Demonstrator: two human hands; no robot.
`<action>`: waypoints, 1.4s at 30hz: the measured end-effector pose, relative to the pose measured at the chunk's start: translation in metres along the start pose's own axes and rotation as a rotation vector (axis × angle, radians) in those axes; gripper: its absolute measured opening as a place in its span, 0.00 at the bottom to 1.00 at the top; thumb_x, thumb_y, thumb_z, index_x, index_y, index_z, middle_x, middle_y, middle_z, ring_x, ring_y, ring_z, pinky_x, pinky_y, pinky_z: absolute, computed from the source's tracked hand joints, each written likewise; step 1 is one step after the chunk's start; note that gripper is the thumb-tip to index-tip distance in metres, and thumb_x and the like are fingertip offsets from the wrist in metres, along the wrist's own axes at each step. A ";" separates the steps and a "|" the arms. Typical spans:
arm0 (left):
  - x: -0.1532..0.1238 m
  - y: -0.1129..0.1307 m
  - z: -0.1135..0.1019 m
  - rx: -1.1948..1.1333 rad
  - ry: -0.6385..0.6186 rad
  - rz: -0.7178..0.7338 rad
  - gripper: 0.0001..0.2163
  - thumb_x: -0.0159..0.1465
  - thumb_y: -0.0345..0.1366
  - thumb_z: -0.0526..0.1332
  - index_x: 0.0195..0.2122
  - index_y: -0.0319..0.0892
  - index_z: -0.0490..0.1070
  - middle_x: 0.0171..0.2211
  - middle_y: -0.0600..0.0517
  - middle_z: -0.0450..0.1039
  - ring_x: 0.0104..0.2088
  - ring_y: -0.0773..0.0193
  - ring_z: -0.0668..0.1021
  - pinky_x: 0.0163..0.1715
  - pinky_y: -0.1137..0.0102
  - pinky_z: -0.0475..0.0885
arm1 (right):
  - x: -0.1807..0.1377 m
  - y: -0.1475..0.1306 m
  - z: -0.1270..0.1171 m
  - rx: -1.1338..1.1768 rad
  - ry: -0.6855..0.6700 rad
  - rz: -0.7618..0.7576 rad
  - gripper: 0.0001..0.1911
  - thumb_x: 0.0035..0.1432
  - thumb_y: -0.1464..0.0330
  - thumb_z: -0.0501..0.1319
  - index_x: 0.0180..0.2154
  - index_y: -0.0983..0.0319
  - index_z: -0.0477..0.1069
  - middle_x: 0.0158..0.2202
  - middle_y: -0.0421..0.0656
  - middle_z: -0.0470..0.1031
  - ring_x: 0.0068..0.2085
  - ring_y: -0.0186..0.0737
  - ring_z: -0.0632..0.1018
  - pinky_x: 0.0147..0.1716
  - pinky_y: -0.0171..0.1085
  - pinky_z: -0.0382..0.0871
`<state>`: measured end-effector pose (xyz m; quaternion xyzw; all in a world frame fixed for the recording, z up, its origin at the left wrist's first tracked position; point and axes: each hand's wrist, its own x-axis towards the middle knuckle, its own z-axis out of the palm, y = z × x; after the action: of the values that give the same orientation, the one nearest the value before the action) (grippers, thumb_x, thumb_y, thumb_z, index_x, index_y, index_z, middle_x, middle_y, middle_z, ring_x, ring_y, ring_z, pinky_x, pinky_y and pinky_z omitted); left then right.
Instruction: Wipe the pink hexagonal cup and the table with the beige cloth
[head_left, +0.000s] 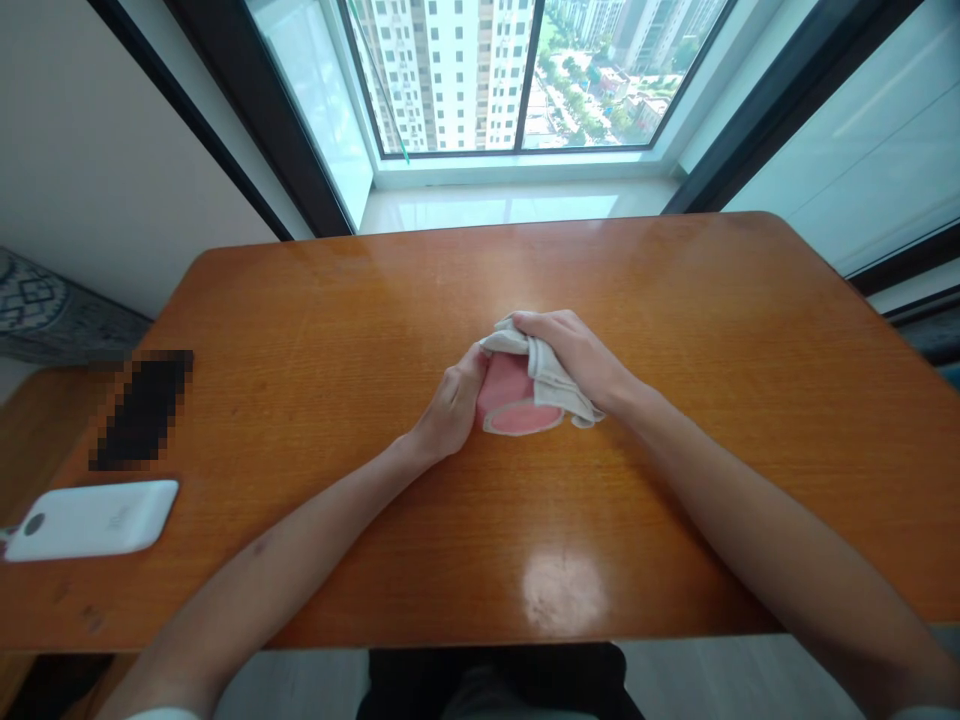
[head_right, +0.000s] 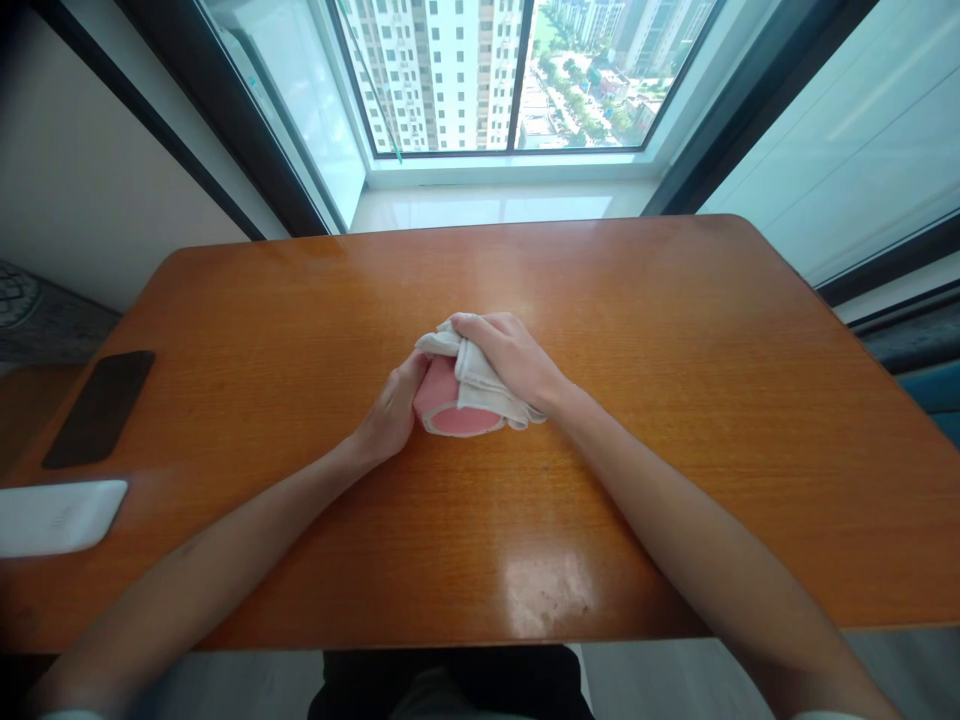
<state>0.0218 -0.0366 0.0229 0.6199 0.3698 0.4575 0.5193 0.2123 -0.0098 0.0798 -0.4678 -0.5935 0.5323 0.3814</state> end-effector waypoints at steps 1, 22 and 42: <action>0.000 0.000 -0.001 0.004 0.021 -0.019 0.25 0.80 0.60 0.51 0.38 0.45 0.69 0.37 0.51 0.74 0.41 0.57 0.75 0.51 0.62 0.71 | 0.003 0.010 0.001 0.156 0.016 0.013 0.20 0.68 0.52 0.63 0.28 0.58 0.72 0.28 0.38 0.70 0.31 0.38 0.68 0.35 0.40 0.64; 0.001 -0.005 -0.002 -0.017 -0.001 0.005 0.25 0.81 0.58 0.51 0.39 0.43 0.74 0.39 0.50 0.79 0.41 0.58 0.77 0.47 0.64 0.74 | -0.009 -0.016 0.010 -0.288 0.027 -0.031 0.26 0.71 0.56 0.57 0.21 0.57 0.62 0.21 0.38 0.61 0.27 0.37 0.63 0.28 0.42 0.53; -0.002 -0.007 -0.007 -0.078 0.022 0.003 0.23 0.78 0.56 0.57 0.34 0.42 0.74 0.35 0.51 0.78 0.37 0.59 0.75 0.42 0.65 0.73 | -0.009 -0.026 0.009 -0.501 -0.047 -0.055 0.24 0.71 0.62 0.56 0.21 0.57 0.58 0.21 0.38 0.59 0.26 0.37 0.60 0.30 0.45 0.47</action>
<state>0.0150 -0.0347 0.0159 0.5946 0.3564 0.4790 0.5385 0.2023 -0.0209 0.1046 -0.5188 -0.7282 0.3689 0.2539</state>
